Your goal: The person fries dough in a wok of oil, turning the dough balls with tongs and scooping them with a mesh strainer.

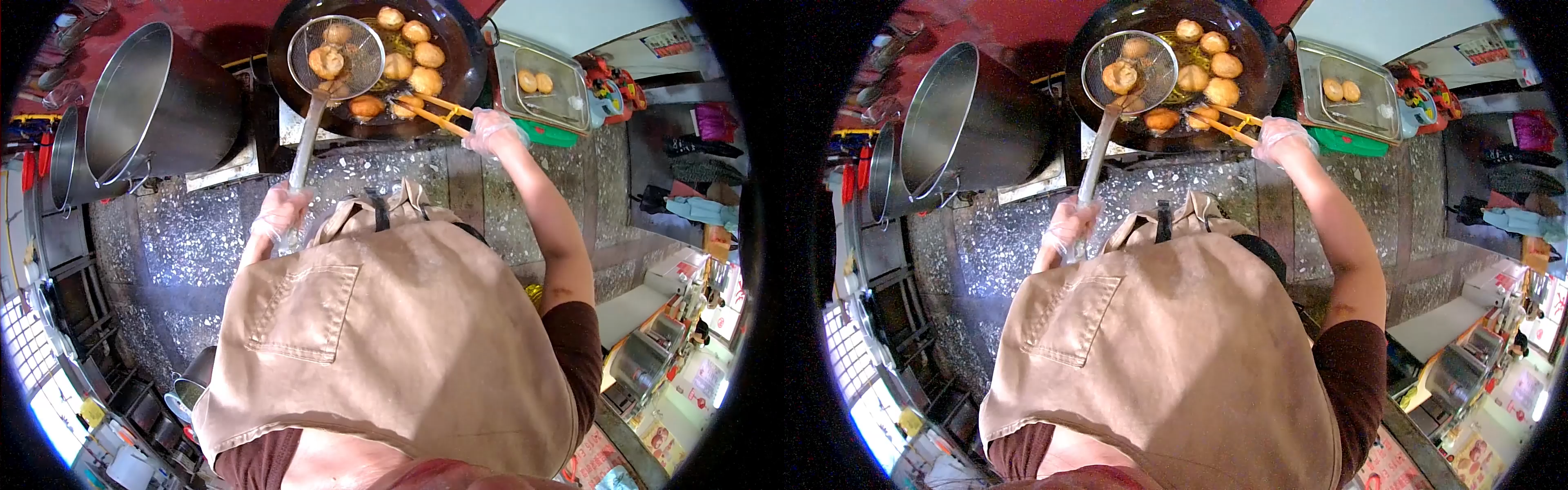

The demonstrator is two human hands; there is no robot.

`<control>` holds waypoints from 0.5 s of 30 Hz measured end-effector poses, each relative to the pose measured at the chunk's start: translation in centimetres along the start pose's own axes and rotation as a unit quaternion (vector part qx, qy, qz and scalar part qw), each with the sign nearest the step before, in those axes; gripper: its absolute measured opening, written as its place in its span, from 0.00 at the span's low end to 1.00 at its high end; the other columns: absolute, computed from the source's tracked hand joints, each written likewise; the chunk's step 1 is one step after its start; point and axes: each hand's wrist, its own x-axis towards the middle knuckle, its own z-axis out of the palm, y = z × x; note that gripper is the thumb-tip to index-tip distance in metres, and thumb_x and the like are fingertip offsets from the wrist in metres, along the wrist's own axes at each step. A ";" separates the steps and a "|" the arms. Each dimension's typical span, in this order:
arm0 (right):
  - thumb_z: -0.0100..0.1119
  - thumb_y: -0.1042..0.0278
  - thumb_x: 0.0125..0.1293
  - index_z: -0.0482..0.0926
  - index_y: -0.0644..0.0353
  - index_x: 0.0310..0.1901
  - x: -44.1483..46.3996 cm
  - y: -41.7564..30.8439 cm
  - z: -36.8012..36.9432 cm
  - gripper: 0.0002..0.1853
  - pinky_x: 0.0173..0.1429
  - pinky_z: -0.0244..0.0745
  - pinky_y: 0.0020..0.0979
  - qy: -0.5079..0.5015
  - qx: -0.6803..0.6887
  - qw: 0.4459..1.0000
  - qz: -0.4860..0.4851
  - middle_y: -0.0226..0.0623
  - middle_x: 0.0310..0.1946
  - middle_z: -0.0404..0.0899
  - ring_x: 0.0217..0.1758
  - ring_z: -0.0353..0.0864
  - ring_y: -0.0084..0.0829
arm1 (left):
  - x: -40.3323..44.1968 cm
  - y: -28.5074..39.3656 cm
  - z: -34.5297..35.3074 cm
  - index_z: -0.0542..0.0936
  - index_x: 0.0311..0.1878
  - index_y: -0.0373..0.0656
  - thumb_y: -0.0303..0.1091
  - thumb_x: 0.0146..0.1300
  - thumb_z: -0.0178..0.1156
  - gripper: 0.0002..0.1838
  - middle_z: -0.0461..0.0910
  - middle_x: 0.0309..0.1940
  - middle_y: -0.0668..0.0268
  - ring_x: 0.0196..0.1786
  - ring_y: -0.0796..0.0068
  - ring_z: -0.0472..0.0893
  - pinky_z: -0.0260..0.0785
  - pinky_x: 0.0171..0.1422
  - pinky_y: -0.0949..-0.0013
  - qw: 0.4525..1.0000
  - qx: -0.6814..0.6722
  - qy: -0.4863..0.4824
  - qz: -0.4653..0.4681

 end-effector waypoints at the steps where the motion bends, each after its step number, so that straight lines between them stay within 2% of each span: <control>1: 0.60 0.52 0.54 0.74 0.62 0.49 -0.1 -0.2 -0.1 0.26 0.55 0.71 0.35 -0.004 0.007 1.000 -0.001 0.45 0.47 0.77 0.52 0.76 0.39 | -0.2 0.4 -0.2 0.73 0.34 0.37 0.37 0.55 0.62 0.13 0.71 0.17 0.70 0.17 0.82 0.69 0.58 0.19 0.75 1.000 -0.005 0.008 -0.003; 7: 0.61 0.51 0.53 0.73 0.62 0.49 -1.2 -1.1 -1.2 0.27 0.55 0.71 0.34 -0.035 0.026 0.998 0.040 0.44 0.47 0.77 0.52 0.76 0.38 | 0.4 -0.1 -1.7 0.72 0.35 0.38 0.35 0.56 0.61 0.11 0.70 0.16 0.71 0.15 0.82 0.67 0.58 0.18 0.76 0.998 -0.060 0.021 0.021; 10: 0.62 0.50 0.51 0.72 0.61 0.50 -0.3 -0.8 -0.1 0.28 0.54 0.71 0.34 -0.008 0.017 0.999 0.030 0.43 0.46 0.78 0.51 0.76 0.38 | 0.6 0.0 -2.2 0.71 0.35 0.39 0.34 0.57 0.60 0.11 0.71 0.17 0.71 0.14 0.82 0.67 0.60 0.17 0.77 0.995 -0.096 0.025 0.032; 15: 0.61 0.51 0.52 0.71 0.58 0.51 -0.8 -0.9 0.0 0.27 0.55 0.71 0.33 -0.028 0.034 0.998 0.046 0.41 0.46 0.77 0.51 0.76 0.38 | 2.1 -0.8 -2.4 0.70 0.35 0.39 0.33 0.58 0.59 0.10 0.71 0.17 0.71 0.14 0.82 0.67 0.61 0.16 0.77 0.994 -0.074 0.067 0.045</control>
